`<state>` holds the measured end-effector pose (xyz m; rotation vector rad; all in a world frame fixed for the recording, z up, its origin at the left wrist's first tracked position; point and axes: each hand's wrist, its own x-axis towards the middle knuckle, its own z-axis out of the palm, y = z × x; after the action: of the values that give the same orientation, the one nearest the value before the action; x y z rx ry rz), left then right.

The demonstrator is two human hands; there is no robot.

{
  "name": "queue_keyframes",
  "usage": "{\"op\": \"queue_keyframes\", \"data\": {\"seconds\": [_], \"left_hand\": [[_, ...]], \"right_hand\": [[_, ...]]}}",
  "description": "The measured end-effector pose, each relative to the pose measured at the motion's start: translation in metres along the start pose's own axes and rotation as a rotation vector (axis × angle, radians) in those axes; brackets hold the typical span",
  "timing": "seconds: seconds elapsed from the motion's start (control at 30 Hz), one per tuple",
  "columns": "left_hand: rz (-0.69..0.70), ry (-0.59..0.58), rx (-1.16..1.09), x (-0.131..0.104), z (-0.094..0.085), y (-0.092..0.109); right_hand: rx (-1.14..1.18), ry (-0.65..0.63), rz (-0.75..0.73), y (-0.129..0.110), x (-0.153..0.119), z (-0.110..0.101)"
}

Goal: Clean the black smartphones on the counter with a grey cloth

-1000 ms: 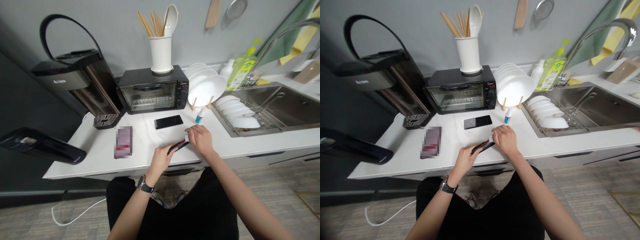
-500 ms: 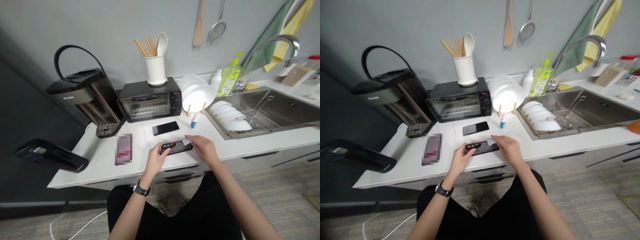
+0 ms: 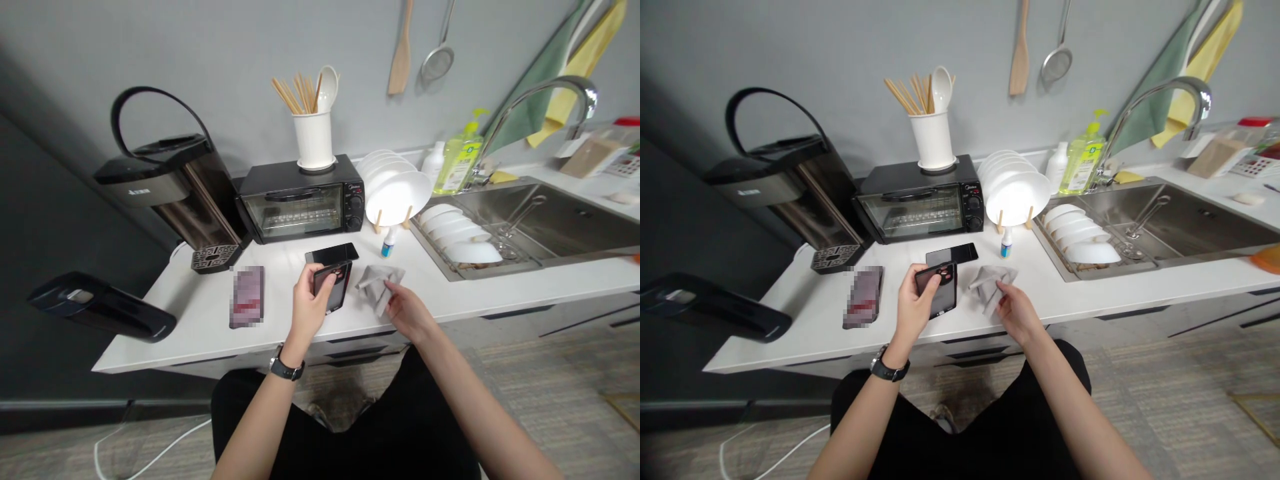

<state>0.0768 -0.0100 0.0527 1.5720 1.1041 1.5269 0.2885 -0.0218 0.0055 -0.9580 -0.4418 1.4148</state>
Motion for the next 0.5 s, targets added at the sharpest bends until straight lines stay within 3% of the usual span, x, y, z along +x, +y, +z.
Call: {"op": "queue_keyframes", "data": {"seconds": [0.1, 0.2, 0.27, 0.37, 0.43, 0.5], "left_hand": [[-0.036, -0.088, 0.038, -0.009, 0.008, -0.02], [-0.074, -0.218, 0.084, -0.015, 0.013, -0.039], [-0.08, -0.298, 0.106, -0.017, 0.015, -0.046], [-0.084, -0.368, 0.135, -0.017, 0.016, -0.049], [-0.066, -0.374, 0.156, -0.016, 0.016, -0.051], [0.009, -0.368, 0.187, -0.017, 0.016, -0.054]], "right_hand": [[0.026, 0.015, -0.104, -0.004, -0.006, 0.009], [-0.044, 0.06, -0.38, -0.01, -0.019, 0.019], [-0.306, 0.045, -0.594, -0.016, -0.029, 0.027], [-0.87, -0.213, -0.897, -0.023, -0.04, 0.044], [-1.124, -0.351, -1.098, -0.024, -0.042, 0.057], [-1.289, -0.359, -1.267, -0.022, -0.042, 0.069]]}}
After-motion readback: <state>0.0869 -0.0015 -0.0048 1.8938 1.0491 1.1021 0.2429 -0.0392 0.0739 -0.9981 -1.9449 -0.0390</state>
